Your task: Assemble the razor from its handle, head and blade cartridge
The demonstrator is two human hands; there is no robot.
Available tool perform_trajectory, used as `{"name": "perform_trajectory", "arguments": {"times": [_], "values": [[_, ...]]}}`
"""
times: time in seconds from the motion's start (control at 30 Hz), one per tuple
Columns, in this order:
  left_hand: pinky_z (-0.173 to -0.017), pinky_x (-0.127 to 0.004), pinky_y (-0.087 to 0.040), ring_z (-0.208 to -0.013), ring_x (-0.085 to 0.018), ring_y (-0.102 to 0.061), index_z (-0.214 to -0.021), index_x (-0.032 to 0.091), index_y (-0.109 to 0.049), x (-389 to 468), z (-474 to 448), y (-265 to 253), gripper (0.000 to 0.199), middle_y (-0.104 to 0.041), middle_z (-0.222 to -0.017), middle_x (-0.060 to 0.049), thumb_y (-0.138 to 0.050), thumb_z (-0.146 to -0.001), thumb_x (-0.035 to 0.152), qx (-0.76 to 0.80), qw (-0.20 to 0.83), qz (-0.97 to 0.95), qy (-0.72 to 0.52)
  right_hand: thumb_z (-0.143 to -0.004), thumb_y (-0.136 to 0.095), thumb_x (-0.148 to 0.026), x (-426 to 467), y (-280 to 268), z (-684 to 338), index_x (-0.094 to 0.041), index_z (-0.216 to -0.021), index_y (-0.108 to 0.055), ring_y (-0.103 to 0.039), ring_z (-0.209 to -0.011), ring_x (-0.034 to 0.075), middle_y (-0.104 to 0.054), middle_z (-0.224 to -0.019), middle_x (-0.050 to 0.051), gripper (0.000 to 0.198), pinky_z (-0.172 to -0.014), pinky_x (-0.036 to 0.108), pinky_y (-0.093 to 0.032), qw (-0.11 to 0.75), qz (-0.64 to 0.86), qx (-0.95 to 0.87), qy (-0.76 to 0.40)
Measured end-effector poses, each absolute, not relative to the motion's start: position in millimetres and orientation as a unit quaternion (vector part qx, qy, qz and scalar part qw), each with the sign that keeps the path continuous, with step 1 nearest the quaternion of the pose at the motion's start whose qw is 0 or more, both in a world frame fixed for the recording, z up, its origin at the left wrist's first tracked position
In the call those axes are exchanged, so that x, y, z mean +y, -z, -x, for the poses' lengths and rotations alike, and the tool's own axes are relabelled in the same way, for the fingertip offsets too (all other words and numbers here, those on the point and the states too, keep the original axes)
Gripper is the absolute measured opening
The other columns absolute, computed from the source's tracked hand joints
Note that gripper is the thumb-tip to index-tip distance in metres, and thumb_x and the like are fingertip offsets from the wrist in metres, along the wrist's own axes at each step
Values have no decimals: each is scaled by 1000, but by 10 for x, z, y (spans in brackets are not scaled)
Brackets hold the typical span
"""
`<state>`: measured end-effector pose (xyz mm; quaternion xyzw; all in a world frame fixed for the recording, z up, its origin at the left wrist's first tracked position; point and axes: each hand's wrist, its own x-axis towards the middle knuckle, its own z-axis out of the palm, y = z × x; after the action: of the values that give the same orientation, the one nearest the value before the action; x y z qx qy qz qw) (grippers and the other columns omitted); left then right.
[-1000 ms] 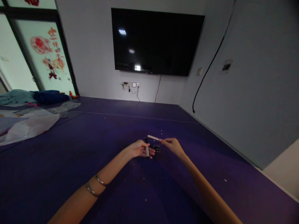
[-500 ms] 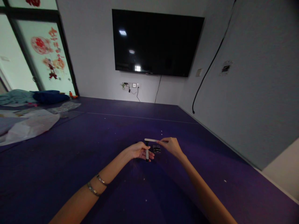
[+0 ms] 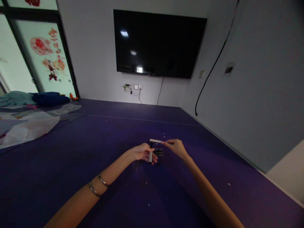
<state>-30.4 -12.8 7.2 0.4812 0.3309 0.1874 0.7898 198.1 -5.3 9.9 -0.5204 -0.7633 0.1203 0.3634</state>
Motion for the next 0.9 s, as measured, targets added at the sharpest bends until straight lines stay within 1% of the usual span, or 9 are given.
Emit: {"name": "perform_trajectory", "arguments": {"times": [0.1,0.2,0.43,0.63,0.8,0.9], "values": [[-67,-38,-49,-64,-21,-66,-73,9,-54,-153,311,-72,18,-68,-71,-14,-48,-83,22,351,783,-470,-205,-73,-53,-54,-50,-110,-1999,-19,-75,-75,-58,-57,17,-67,-59,3,42,-54,25,-38,368,519,-760,-132],[-65,-38,-49,-62,-21,-66,-73,10,-51,-195,336,-43,15,-67,-69,-11,-52,-82,23,360,781,-463,-216,-73,-54,-54,-59,-130,-2004,-18,-75,-75,-57,-56,17,-66,-57,3,42,-53,25,-38,368,516,-761,-134],[-62,-39,-51,-62,-23,-67,-78,13,-45,-327,329,-3,19,-66,-68,-9,-58,-78,26,342,778,-475,-230,-74,-53,-55,-109,-153,-1984,-20,-75,-75,-58,-56,16,-69,-63,4,41,-54,24,-38,365,506,-771,-126],[-60,-39,-51,-60,-23,-67,-81,14,-42,-413,320,-46,17,-64,-67,-7,-56,-79,24,346,773,-470,-251,-75,-52,-55,-158,-142,-1932,-21,-75,-75,-59,-56,16,-70,-64,3,41,-55,24,-38,342,491,-789,-140],[-60,-41,-51,-61,-25,-67,-83,15,-40,-441,338,-25,23,-63,-68,-5,-59,-76,27,331,769,-490,-243,-75,-53,-55,-183,-148,-1929,-22,-75,-75,-61,-62,19,-71,-68,4,40,-58,25,-39,359,504,-776,-127],[-59,-41,-51,-60,-25,-67,-84,16,-39,-447,336,-20,25,-63,-67,-5,-59,-76,28,337,763,-494,-245,-76,-51,-55,-194,-165,-1922,-21,-76,-74,-61,-63,19,-71,-68,4,41,-57,25,-38,372,508,-767,-125]]}}
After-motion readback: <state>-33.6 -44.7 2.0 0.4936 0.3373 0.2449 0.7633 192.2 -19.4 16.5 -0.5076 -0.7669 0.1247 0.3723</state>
